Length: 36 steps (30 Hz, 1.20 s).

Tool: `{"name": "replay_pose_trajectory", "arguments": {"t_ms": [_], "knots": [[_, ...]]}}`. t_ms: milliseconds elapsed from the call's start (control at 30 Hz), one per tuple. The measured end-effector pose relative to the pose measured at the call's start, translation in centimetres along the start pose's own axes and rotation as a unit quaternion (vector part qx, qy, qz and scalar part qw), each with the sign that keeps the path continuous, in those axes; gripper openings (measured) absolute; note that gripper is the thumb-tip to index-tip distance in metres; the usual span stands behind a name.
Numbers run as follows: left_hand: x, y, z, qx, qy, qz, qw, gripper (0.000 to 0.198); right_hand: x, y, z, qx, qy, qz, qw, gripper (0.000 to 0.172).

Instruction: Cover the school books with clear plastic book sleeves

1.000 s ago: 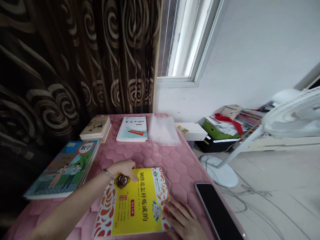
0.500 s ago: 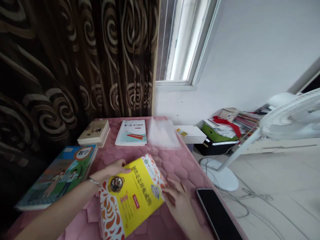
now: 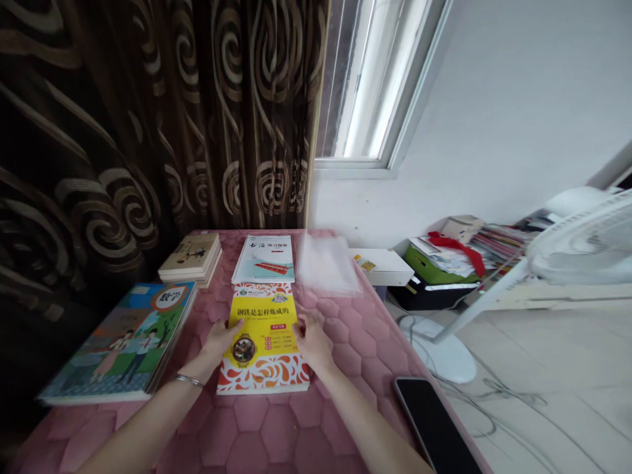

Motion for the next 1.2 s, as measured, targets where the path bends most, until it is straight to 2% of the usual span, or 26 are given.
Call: {"name": "replay_pose_trajectory", "arguments": {"t_ms": [167,267,333,400,467,633,733,833,1033,1133,1200], "knots": [[-1.3,0.0,-0.4,0.07,0.032,-0.06,0.995,0.037,-2.3,0.1,0.4,-0.136,-0.028,-0.023,0.99,0.043],[-3.0,1.0,-1.0,0.12,0.072,-0.11,0.984,0.042,-3.0,0.4,0.7,-0.159,-0.055,-0.025,0.985,0.047],[-4.2,2.2,-1.5,0.18,0.122,-0.129,0.967,0.047,-3.2,0.6,0.7,-0.155,-0.067,-0.019,0.985,0.047],[-5.3,3.8,-2.0,0.262,0.181,-0.11,0.941,0.05,-3.3,0.7,0.7,-0.153,-0.073,-0.015,0.985,0.048],[-6.3,5.7,-2.3,0.325,0.223,-0.061,0.917,0.054,-3.5,0.7,0.5,-0.156,-0.08,-0.016,0.984,0.048],[-10.1,10.8,-2.8,0.333,0.307,0.082,0.888,0.067,-3.4,0.0,-0.2,-0.197,-0.115,0.018,0.973,0.049],[-12.3,12.6,-2.4,0.332,0.326,0.102,0.88,0.069,-1.7,-1.0,-0.4,-0.213,-0.122,0.061,0.967,0.046],[-13.5,13.5,-1.7,0.323,0.359,0.119,0.868,0.066,1.4,-1.8,0.1,-0.213,-0.12,0.093,0.965,0.044],[-14.0,14.3,-0.5,0.337,0.391,0.086,0.852,0.075,8.0,-1.8,1.3,-0.228,-0.087,0.1,0.965,0.046],[-14.3,14.7,-0.4,0.346,0.395,0.074,0.848,0.075,9.3,-1.4,1.4,-0.239,-0.08,0.095,0.963,0.048],[-14.5,14.7,-0.4,0.345,0.392,0.07,0.85,0.075,8.9,-1.4,1.6,-0.251,-0.081,0.09,0.961,0.049]]}}
Point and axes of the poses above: each hand's wrist, its own x-axis towards the middle knuckle, its own y-axis out of the palm, z = x × y, the point moved 3 cm from there along x, towards the middle knuckle, and after that the axes turned 12 degrees about -x, right-handed, at the moved point
